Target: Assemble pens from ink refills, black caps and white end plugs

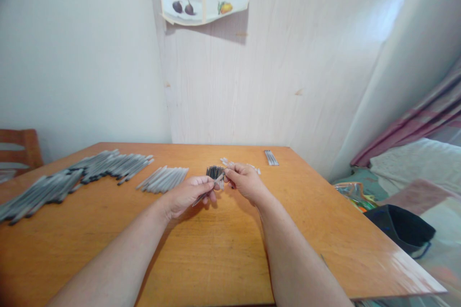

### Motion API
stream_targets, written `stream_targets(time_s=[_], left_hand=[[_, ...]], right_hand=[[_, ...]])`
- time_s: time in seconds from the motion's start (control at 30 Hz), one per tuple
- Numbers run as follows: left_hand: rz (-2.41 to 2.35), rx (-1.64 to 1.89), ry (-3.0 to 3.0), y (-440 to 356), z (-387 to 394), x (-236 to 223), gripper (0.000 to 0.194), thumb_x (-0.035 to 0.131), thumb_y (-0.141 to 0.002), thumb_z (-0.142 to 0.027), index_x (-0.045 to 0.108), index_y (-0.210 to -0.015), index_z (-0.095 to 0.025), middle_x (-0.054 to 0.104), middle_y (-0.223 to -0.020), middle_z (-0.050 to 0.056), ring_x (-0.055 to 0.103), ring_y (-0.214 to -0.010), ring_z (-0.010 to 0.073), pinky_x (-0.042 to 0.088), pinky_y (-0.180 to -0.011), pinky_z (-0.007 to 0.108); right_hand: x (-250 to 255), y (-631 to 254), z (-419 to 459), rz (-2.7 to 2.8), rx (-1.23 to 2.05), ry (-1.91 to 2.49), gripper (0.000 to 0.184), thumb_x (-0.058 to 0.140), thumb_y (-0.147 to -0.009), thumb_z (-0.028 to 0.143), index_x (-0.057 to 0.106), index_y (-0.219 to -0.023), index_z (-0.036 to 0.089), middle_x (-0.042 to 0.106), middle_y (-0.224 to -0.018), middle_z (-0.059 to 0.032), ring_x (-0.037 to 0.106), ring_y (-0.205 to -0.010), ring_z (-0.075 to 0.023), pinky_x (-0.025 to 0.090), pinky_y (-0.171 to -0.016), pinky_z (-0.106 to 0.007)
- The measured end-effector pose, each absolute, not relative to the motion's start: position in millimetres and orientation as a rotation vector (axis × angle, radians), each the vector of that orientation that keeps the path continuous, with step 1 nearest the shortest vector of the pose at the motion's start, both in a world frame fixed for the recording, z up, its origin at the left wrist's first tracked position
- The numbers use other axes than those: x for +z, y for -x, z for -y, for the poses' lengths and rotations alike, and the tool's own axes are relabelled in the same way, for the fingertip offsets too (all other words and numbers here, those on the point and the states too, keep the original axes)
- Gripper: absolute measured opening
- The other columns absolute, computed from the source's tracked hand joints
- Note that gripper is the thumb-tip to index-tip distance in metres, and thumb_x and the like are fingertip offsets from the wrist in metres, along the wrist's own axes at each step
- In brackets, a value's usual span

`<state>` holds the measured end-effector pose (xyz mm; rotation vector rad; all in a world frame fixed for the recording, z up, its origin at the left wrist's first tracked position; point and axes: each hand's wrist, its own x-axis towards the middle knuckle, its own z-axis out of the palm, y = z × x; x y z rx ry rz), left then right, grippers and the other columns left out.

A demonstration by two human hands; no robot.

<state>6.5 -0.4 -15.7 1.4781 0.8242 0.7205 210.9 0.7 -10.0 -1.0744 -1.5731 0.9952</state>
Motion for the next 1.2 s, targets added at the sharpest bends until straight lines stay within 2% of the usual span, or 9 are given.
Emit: stream_targets(time_s=[0.37,0.53,0.67,1.2], left_hand=[[-0.894,0.776,-1.558,-9.0,-0.4,-17.7,0.029,0.068,-0.079,-0.040,0.065,-0.087,-0.012,0.070,-0.083,0.009,0.057,-0.065,0.0121,0.040,-0.062,0.025],[-0.872,0.752,-1.516,-6.3,1.2,-14.6,0.042,0.062,-0.084,-0.049,0.067,-0.099,-0.010,0.071,-0.089,0.013,0.060,-0.068,0.0142,0.043,-0.065,0.028],[-0.839,0.703,-1.462,-4.3,2.5,-13.0,0.051,0.059,-0.084,-0.055,0.066,-0.102,-0.008,0.071,-0.084,0.014,0.061,-0.064,0.0161,0.045,-0.066,0.031],[-0.884,0.745,-1.511,-5.6,0.1,-16.3,0.039,0.066,-0.081,-0.048,0.068,-0.092,-0.011,0.071,-0.080,0.010,0.059,-0.063,0.0130,0.041,-0.065,0.027]], right_hand=[[-8.3,-205.7,1.1,1.518,1.020,1.073,0.032,0.061,-0.081,0.048,0.057,-0.072,0.017,0.061,-0.064,-0.0002,0.046,-0.052,-0.0083,0.035,-0.052,-0.023],[-6.5,-205.6,1.2,1.421,1.067,1.042,0.032,0.064,-0.078,0.048,0.059,-0.074,0.017,0.062,-0.066,-0.0003,0.047,-0.052,-0.0079,0.035,-0.050,-0.022],[-7.0,-208.0,-0.4,1.349,1.064,1.048,0.034,0.067,-0.076,0.050,0.059,-0.075,0.016,0.063,-0.068,-0.0008,0.048,-0.052,-0.0079,0.036,-0.049,-0.022],[-2.7,-206.3,2.8,1.335,1.070,1.099,0.029,0.067,-0.076,0.044,0.055,-0.071,0.017,0.062,-0.063,-0.0003,0.047,-0.051,-0.0078,0.035,-0.047,-0.021]])
